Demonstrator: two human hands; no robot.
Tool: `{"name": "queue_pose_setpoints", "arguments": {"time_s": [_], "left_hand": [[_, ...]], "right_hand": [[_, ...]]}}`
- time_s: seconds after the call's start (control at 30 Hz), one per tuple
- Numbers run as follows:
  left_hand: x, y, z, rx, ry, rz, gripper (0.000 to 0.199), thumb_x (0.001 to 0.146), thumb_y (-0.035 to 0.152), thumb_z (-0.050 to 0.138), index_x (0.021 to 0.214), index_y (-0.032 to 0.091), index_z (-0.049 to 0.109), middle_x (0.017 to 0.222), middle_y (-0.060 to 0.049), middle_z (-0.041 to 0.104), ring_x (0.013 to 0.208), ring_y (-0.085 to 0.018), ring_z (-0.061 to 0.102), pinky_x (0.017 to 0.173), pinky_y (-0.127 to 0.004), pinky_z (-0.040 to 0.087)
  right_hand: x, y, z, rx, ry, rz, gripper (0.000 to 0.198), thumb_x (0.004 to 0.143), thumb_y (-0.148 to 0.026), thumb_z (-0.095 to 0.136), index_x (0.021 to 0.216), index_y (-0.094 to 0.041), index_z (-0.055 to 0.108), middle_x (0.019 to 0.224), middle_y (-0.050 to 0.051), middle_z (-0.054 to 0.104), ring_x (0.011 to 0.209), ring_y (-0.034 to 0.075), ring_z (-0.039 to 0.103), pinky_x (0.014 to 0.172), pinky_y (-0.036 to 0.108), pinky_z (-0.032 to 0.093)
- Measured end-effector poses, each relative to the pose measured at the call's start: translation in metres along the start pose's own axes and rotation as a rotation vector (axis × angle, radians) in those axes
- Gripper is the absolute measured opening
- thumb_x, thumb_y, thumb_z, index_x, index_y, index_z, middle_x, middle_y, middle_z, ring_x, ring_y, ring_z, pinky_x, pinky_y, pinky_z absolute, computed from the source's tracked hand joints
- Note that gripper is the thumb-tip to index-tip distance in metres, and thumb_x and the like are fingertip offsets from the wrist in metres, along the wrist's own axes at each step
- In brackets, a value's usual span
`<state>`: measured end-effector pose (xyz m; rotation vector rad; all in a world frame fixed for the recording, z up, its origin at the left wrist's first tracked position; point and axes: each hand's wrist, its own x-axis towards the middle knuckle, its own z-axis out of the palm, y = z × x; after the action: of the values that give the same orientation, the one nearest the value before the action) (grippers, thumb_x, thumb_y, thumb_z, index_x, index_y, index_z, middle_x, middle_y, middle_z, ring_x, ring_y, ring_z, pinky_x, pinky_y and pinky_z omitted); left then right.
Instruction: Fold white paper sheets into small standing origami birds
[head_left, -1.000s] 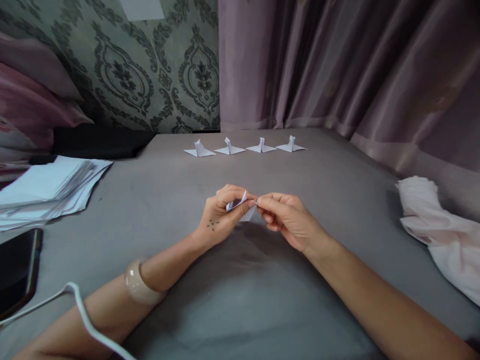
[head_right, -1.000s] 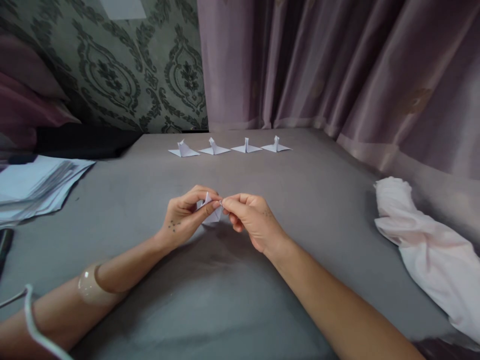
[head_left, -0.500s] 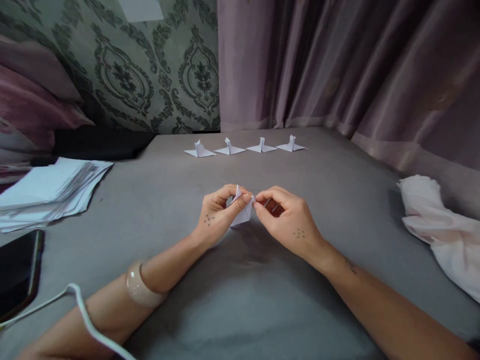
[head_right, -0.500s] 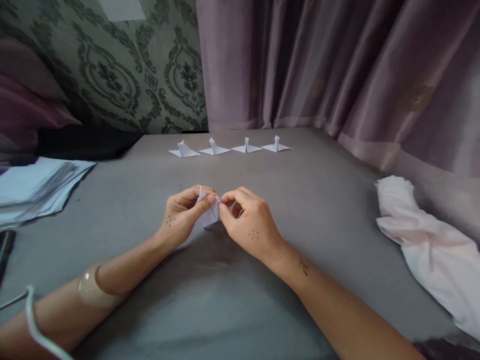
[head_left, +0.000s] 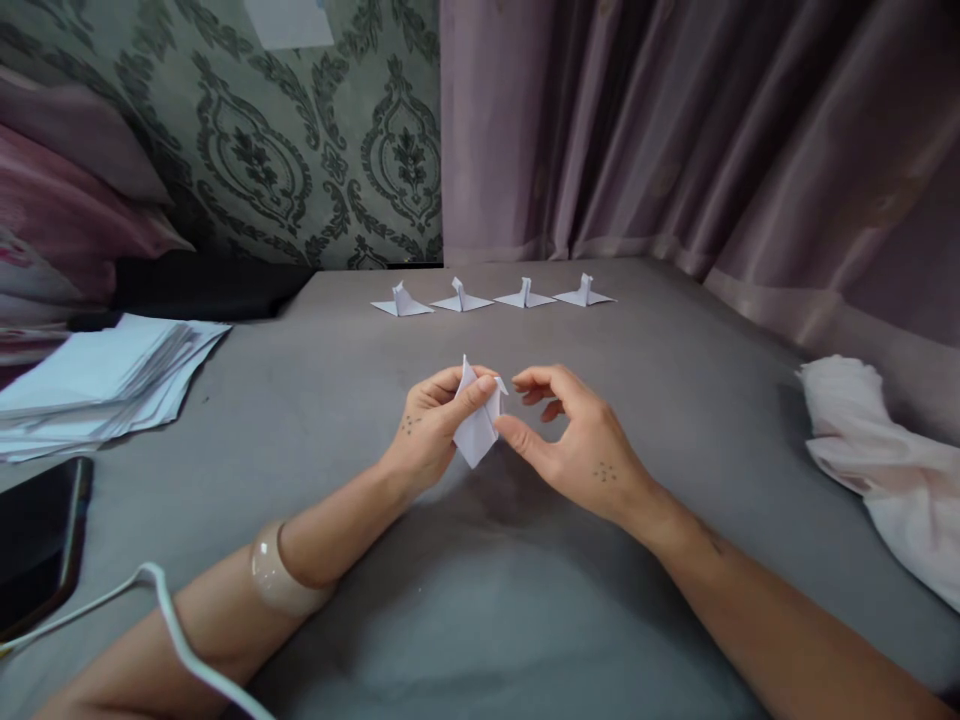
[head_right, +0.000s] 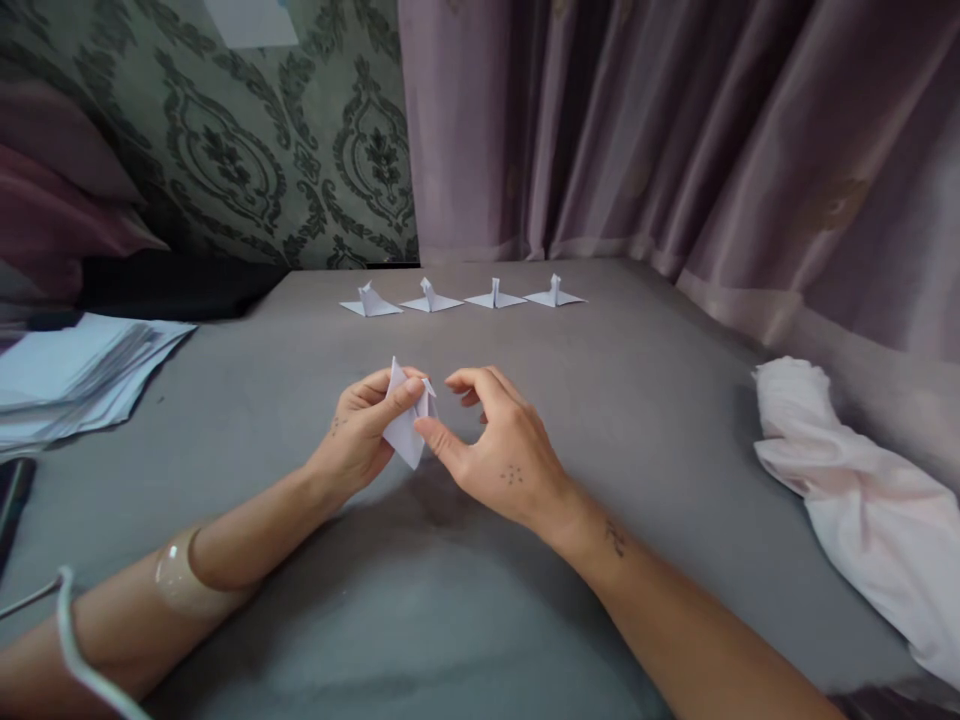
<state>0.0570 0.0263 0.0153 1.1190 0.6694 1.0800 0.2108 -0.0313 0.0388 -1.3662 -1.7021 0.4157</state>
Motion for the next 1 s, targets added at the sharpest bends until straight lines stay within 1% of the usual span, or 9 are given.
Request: {"name": "queue_pose_setpoints", "arguments": {"time_s": [0.07, 0.23, 0.33, 0.47, 0.57, 0.67, 0.77, 0.83, 1.0], "left_hand": [[0.000, 0.000, 0.001, -0.089, 0.013, -0.051, 0.016, 0.079, 0.033, 0.074, 0.081, 0.017, 0.068, 0.068, 0.002, 0.059, 0.059, -0.006, 0.052, 0.054, -0.018, 0.040], [-0.001, -0.003, 0.004, -0.144, -0.021, -0.092, 0.018, 0.078, 0.031, 0.075, 0.087, 0.017, 0.067, 0.072, 0.001, 0.062, 0.064, -0.009, 0.058, 0.061, -0.023, 0.047], [0.002, -0.005, 0.002, -0.146, -0.044, -0.114, 0.030, 0.073, 0.026, 0.079, 0.099, 0.018, 0.067, 0.086, -0.002, 0.065, 0.077, -0.012, 0.062, 0.071, -0.026, 0.049], [0.008, -0.008, -0.004, -0.128, -0.042, -0.119, 0.035, 0.066, 0.018, 0.081, 0.098, 0.015, 0.067, 0.095, -0.004, 0.068, 0.090, -0.014, 0.062, 0.082, -0.026, 0.047], [0.012, -0.010, -0.008, -0.090, 0.013, -0.162, 0.035, 0.065, 0.017, 0.082, 0.096, 0.014, 0.066, 0.087, -0.003, 0.069, 0.081, -0.013, 0.063, 0.077, -0.026, 0.047], [0.013, -0.014, -0.011, -0.023, 0.114, -0.220, 0.038, 0.063, 0.017, 0.082, 0.095, 0.013, 0.062, 0.078, -0.003, 0.069, 0.070, -0.012, 0.063, 0.070, -0.026, 0.047], [0.014, -0.019, -0.014, 0.074, 0.177, -0.273, 0.039, 0.063, 0.017, 0.080, 0.095, 0.012, 0.058, 0.073, -0.002, 0.068, 0.062, -0.011, 0.061, 0.065, -0.026, 0.048], [0.015, -0.022, -0.016, 0.150, 0.188, -0.275, 0.037, 0.065, 0.016, 0.078, 0.095, 0.012, 0.056, 0.070, -0.001, 0.067, 0.059, -0.010, 0.060, 0.063, -0.026, 0.048], [0.017, -0.031, -0.025, 0.341, 0.153, -0.158, 0.029, 0.070, 0.020, 0.073, 0.092, 0.015, 0.054, 0.072, 0.000, 0.066, 0.065, -0.012, 0.061, 0.064, -0.025, 0.047]], "right_hand": [[-0.002, 0.000, 0.005, 0.041, -0.059, 0.091, 0.042, 0.074, -0.041, 0.073, 0.109, -0.022, 0.059, 0.107, 0.005, 0.066, 0.096, 0.020, 0.062, 0.081, 0.033, 0.050], [-0.007, 0.004, 0.021, 0.142, -0.101, 0.210, 0.009, 0.080, -0.030, 0.062, 0.083, -0.021, 0.062, 0.082, 0.001, 0.069, 0.075, 0.015, 0.063, 0.071, 0.031, 0.050], [-0.003, 0.010, 0.021, 0.242, -0.081, 0.274, 0.009, 0.080, -0.029, 0.061, 0.080, -0.020, 0.063, 0.075, 0.001, 0.069, 0.068, 0.015, 0.063, 0.066, 0.030, 0.049], [0.005, 0.019, 0.016, 0.403, -0.031, 0.434, 0.015, 0.077, -0.031, 0.065, 0.083, -0.018, 0.065, 0.078, 0.004, 0.071, 0.071, 0.017, 0.065, 0.065, 0.030, 0.049], [0.009, 0.024, 0.015, 0.486, -0.053, 0.530, 0.015, 0.076, -0.031, 0.065, 0.081, -0.017, 0.063, 0.079, 0.005, 0.071, 0.071, 0.016, 0.065, 0.063, 0.028, 0.049], [0.009, 0.032, 0.019, 0.513, -0.088, 0.600, 0.019, 0.077, -0.031, 0.064, 0.090, -0.018, 0.058, 0.073, 0.003, 0.069, 0.063, 0.014, 0.063, 0.060, 0.027, 0.048], [0.009, 0.043, 0.023, 0.422, -0.092, 0.625, 0.023, 0.078, -0.031, 0.063, 0.093, -0.021, 0.049, 0.068, 0.000, 0.067, 0.060, 0.015, 0.062, 0.059, 0.028, 0.048], [0.007, 0.050, 0.026, 0.248, -0.079, 0.568, 0.022, 0.077, -0.031, 0.063, 0.090, -0.022, 0.047, 0.068, -0.001, 0.067, 0.061, 0.015, 0.063, 0.062, 0.029, 0.048], [0.002, 0.056, 0.032, -0.049, -0.082, 0.395, 0.012, 0.081, -0.030, 0.058, 0.084, -0.023, 0.049, 0.073, 0.000, 0.066, 0.067, 0.016, 0.062, 0.066, 0.029, 0.045]]}}
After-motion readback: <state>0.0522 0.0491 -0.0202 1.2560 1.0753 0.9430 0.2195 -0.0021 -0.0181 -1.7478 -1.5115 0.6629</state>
